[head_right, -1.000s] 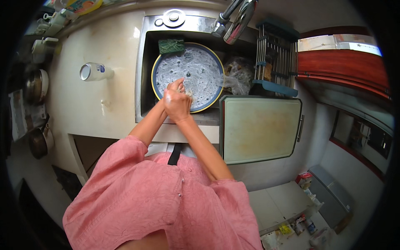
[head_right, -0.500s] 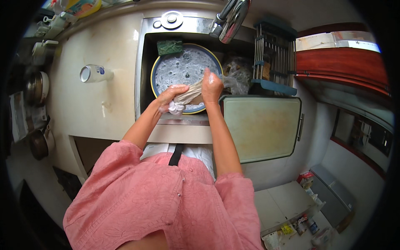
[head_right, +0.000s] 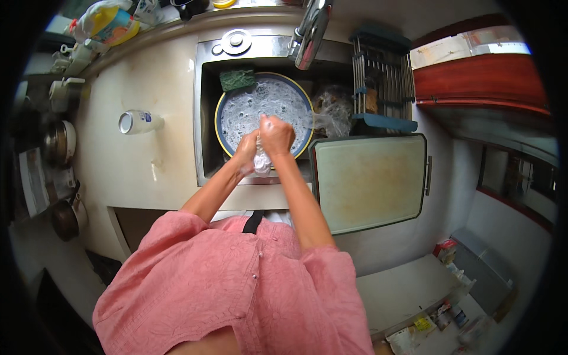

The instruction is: The person washes a piece of cloth by hand in a kitchen sink filled with soapy water. They repeatedly submerge, scrub, and wring the cloth to clean it.

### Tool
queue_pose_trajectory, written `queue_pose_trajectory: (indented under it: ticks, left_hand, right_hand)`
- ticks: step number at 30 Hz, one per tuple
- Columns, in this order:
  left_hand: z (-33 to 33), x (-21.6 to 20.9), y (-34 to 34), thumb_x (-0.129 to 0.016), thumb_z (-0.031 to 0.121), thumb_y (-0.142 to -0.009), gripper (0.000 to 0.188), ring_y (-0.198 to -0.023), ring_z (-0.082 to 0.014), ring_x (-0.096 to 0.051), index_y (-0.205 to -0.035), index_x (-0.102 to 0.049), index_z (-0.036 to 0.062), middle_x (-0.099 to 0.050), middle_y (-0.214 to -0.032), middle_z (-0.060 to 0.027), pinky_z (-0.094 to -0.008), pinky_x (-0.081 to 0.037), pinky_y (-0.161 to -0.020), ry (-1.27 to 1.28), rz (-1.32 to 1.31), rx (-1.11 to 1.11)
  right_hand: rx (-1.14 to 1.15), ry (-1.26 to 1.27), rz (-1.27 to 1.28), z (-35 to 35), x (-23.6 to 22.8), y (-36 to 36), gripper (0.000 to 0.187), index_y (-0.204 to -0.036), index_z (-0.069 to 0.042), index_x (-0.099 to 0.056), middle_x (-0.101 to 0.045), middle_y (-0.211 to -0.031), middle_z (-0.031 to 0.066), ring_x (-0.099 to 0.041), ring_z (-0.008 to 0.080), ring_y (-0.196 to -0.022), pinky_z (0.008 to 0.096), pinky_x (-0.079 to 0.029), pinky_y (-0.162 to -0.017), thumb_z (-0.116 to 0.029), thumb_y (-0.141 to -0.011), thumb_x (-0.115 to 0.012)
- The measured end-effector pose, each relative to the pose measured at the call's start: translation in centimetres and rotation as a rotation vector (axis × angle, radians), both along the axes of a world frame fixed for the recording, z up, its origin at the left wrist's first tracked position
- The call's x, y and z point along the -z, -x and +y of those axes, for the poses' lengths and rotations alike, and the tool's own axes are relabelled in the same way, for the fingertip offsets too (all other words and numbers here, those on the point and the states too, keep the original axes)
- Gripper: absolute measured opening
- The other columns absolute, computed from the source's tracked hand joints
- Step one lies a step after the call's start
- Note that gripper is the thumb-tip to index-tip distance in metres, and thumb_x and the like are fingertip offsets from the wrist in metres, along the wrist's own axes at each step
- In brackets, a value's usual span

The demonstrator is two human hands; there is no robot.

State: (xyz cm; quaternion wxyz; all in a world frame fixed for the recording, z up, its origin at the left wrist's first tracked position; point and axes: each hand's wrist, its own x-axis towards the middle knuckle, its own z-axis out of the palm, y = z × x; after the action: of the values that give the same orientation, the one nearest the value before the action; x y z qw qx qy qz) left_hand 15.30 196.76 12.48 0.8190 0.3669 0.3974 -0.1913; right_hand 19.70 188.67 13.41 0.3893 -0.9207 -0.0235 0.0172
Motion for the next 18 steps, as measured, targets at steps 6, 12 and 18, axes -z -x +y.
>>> queue_pose_trajectory:
  ticks: [6,12,18]
  left_hand:
    - [2.9,4.4,-0.4,-0.050,0.033,-0.090,0.026,-0.066,-0.0171,-0.059,-0.074,-0.053,0.0112,-0.057,-0.072,-0.0037,-0.0337,-0.048,-0.061,0.369,-0.182,-0.042]
    - [2.5,0.6,-0.2,-0.048,0.029,-0.091,0.022,-0.067,-0.0151,-0.060,-0.085,-0.058,0.0106,-0.060,-0.075,-0.0028,-0.0323,-0.050,-0.063,0.219,-0.141,-0.105]
    - [5.1,-1.5,-0.8,-0.061,0.021,-0.085,0.014,-0.072,-0.0104,-0.058,-0.084,-0.061,0.0071,-0.062,-0.080,-0.0024,-0.0254,-0.046,-0.066,0.068,-0.319,-0.093]
  right_hand:
    - [-0.208,-0.063,-0.193,2.5,-1.6,2.5,0.027,-0.062,-0.006,-0.055,-0.055,-0.058,0.0198,-0.056,0.0395,-0.053,0.0451,-0.044,-0.050,-0.024,-0.083,-0.057]
    - [-0.058,0.074,-0.111,1.8,0.6,-0.2,0.034,-0.060,-0.005,-0.053,-0.057,-0.058,0.0193,-0.057,0.0398,-0.055,0.0474,-0.045,-0.051,-0.027,-0.086,-0.054]
    - [0.047,-0.361,0.299,-2.9,2.8,-2.2,0.040,-0.070,0.001,-0.062,-0.057,-0.055,0.0097,-0.054,0.0215,-0.050,0.0349,-0.043,-0.049,-0.036,-0.086,-0.060]
